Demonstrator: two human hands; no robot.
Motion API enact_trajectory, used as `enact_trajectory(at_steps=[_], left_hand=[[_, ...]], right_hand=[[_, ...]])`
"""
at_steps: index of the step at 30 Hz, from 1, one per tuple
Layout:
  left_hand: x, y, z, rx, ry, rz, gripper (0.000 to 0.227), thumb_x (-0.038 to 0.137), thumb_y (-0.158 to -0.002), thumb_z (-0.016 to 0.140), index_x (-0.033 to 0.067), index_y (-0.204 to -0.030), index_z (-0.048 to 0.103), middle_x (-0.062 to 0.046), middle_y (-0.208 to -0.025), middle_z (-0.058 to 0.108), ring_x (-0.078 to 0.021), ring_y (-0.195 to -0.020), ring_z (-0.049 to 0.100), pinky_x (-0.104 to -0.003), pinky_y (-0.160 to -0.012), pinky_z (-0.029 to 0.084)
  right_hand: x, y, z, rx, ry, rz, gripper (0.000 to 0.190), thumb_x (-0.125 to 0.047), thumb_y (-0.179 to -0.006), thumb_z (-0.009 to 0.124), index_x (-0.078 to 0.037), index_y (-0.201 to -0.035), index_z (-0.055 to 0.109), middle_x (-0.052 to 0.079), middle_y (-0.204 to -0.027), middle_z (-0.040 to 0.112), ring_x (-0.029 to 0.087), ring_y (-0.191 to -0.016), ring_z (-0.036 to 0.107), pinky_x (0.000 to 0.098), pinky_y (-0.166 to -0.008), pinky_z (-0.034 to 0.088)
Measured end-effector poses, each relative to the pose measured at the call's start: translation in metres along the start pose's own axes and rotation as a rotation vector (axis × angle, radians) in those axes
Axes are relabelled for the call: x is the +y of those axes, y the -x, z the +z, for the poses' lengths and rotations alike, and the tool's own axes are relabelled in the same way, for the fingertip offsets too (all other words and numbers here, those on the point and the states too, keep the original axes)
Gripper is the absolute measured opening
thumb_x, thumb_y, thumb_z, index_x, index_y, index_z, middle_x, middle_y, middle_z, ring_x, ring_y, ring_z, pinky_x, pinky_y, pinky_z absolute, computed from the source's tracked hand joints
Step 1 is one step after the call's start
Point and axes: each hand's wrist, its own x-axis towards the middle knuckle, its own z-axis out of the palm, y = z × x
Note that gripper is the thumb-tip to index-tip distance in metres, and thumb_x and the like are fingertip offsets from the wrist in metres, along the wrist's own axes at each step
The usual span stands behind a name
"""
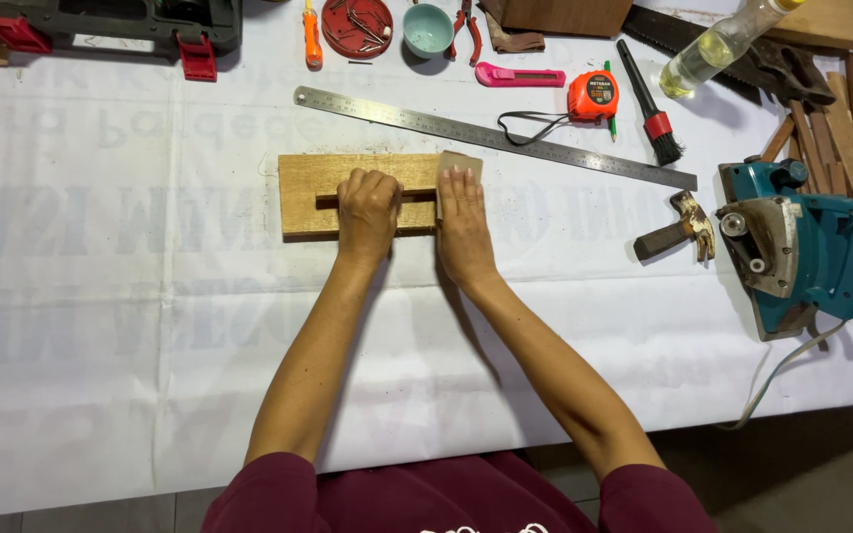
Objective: Measuring and sanding wooden pieces on a workbench for assembly.
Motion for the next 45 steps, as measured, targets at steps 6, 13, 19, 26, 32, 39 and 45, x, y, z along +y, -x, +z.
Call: enact_trajectory(at_steps=[6, 13, 19, 26, 32, 39, 45], left_hand=[[0.000, -0.004, -0.019, -0.043, 0.047, 0.009, 0.012, 0.013, -0.088, 0.080, 0.0079, -0.086, 0.070, -0.007, -0.085, 0.073, -0.0214, -0.085, 0.066, -0.040, -0.081, 0.052], [0.010, -0.003, -0.021, -0.035, 0.051, -0.019, 0.012, 0.009, -0.087, 0.081, 0.0078, -0.085, 0.069, -0.006, -0.083, 0.072, -0.0219, -0.085, 0.065, -0.040, -0.080, 0.051], [0.001, -0.004, -0.021, -0.063, 0.108, -0.032, 0.013, 0.010, -0.085, 0.081, 0.0088, -0.084, 0.068, -0.005, -0.084, 0.072, -0.0196, -0.086, 0.065, -0.039, -0.081, 0.054], [0.009, -0.008, -0.033, -0.059, 0.098, 0.011, 0.012, 0.001, -0.085, 0.077, 0.0042, -0.088, 0.065, -0.009, -0.086, 0.069, -0.0254, -0.089, 0.064, -0.041, -0.084, 0.053], [0.033, -0.015, -0.057, -0.039, 0.172, -0.007, 0.035, -0.007, -0.085, 0.070, 0.0030, -0.119, 0.069, -0.009, -0.089, 0.070, -0.0251, -0.088, 0.064, -0.045, -0.091, 0.048], [-0.002, -0.002, -0.014, -0.065, 0.234, -0.004, 0.022, -0.001, -0.088, 0.069, 0.0115, -0.104, 0.079, -0.004, -0.095, 0.077, -0.0203, -0.096, 0.068, -0.044, -0.107, 0.045], [0.016, -0.027, -0.058, -0.067, 0.194, -0.300, 0.034, 0.038, -0.085, 0.087, 0.0082, -0.096, 0.075, -0.007, -0.091, 0.071, -0.0216, -0.093, 0.064, -0.039, -0.091, 0.049]], right_hand=[[-0.018, 0.000, -0.010, -0.033, -0.013, -0.098, 0.076, 0.017, -0.090, 0.034, 0.000, -0.163, 0.022, 0.018, -0.172, 0.018, 0.029, -0.160, 0.010, 0.0453, -0.134, 0.009], [-0.021, -0.002, 0.002, -0.017, 0.133, -0.002, 0.077, 0.018, -0.090, 0.035, 0.003, -0.163, 0.019, 0.021, -0.171, 0.014, 0.032, -0.160, 0.008, 0.0446, -0.133, 0.006], [0.008, -0.001, -0.008, -0.041, -0.035, -0.064, 0.071, 0.015, -0.095, 0.037, -0.002, -0.163, 0.023, 0.017, -0.171, 0.019, 0.030, -0.160, 0.013, 0.0432, -0.134, 0.008], [-0.033, -0.010, 0.008, 0.003, 0.083, -0.131, 0.070, 0.013, -0.095, 0.042, 0.004, -0.163, 0.024, 0.022, -0.171, 0.017, 0.033, -0.160, 0.011, 0.0477, -0.134, 0.012], [-0.042, -0.023, -0.042, -0.099, -0.022, -0.111, 0.068, -0.009, -0.091, 0.066, -0.009, -0.153, 0.037, 0.023, -0.164, 0.021, 0.038, -0.153, 0.014, 0.0584, -0.123, 0.010], [-0.010, -0.023, -0.056, 0.050, -0.404, -0.167, 0.079, 0.008, -0.066, 0.066, -0.003, -0.140, 0.041, 0.022, -0.153, 0.046, 0.040, -0.134, 0.050, 0.0455, -0.116, 0.042], [0.005, -0.037, -0.030, 0.110, -0.361, -0.223, 0.057, 0.006, -0.093, 0.068, -0.008, -0.146, 0.050, 0.009, -0.109, 0.066, 0.027, -0.107, 0.063, 0.0437, -0.100, 0.051]])
